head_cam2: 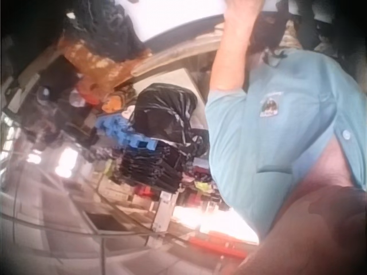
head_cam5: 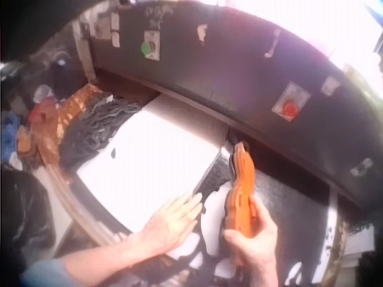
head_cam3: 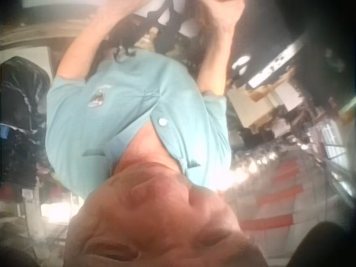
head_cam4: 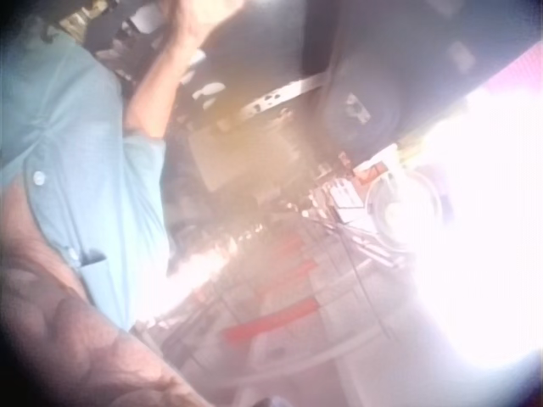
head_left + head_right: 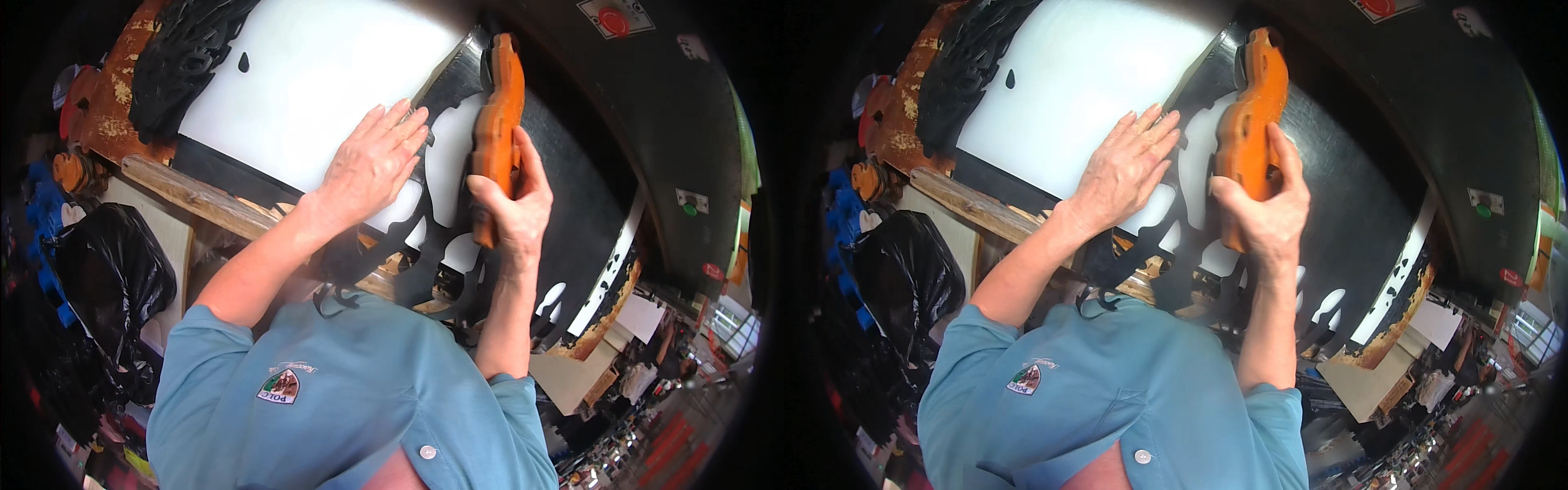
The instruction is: The person removes black plastic cutouts from a roller machine, separates them by hand, and places them into a black plastic bag. The person then ties the bag closed.
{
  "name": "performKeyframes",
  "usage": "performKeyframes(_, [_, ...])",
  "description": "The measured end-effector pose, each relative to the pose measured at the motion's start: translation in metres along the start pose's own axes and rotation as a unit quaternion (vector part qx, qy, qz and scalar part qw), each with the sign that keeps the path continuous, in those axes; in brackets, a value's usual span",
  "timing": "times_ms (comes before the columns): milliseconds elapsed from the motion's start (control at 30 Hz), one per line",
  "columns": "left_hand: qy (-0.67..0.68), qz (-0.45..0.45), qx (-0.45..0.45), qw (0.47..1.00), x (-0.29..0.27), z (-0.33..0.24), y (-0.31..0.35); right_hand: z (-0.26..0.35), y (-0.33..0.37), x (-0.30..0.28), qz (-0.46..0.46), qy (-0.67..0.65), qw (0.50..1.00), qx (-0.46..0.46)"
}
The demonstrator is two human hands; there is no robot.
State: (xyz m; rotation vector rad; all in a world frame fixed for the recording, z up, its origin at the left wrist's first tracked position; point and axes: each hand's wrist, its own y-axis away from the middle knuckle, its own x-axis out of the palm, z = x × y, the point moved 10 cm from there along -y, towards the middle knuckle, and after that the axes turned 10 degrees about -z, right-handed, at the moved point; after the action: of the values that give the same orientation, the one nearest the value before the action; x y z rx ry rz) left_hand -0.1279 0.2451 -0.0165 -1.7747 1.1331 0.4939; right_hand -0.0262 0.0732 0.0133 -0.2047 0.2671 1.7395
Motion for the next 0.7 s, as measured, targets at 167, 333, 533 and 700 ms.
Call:
performKeyframes(167, [0.051,-0.019,-0.033,0.998,-0.014,-0.028,-0.019,-0.009,0.000,-0.018,0.042,-0.116,0.992,0.035])
performKeyframes(333, [0.155,-0.050,-0.096,0.982,0.003,-0.064,-0.024,-0.016,-0.004,-0.030,0.049,-0.150,0.987,0.029])
performKeyframes(533, [0.086,-0.066,-0.122,0.987,0.015,-0.046,-0.009,-0.016,-0.012,-0.051,0.029,-0.268,0.962,0.039])
performKeyframes(700, [0.114,-0.101,-0.155,0.976,0.012,-0.043,0.002,-0.035,-0.008,-0.070,-0.004,-0.371,0.927,0.052])
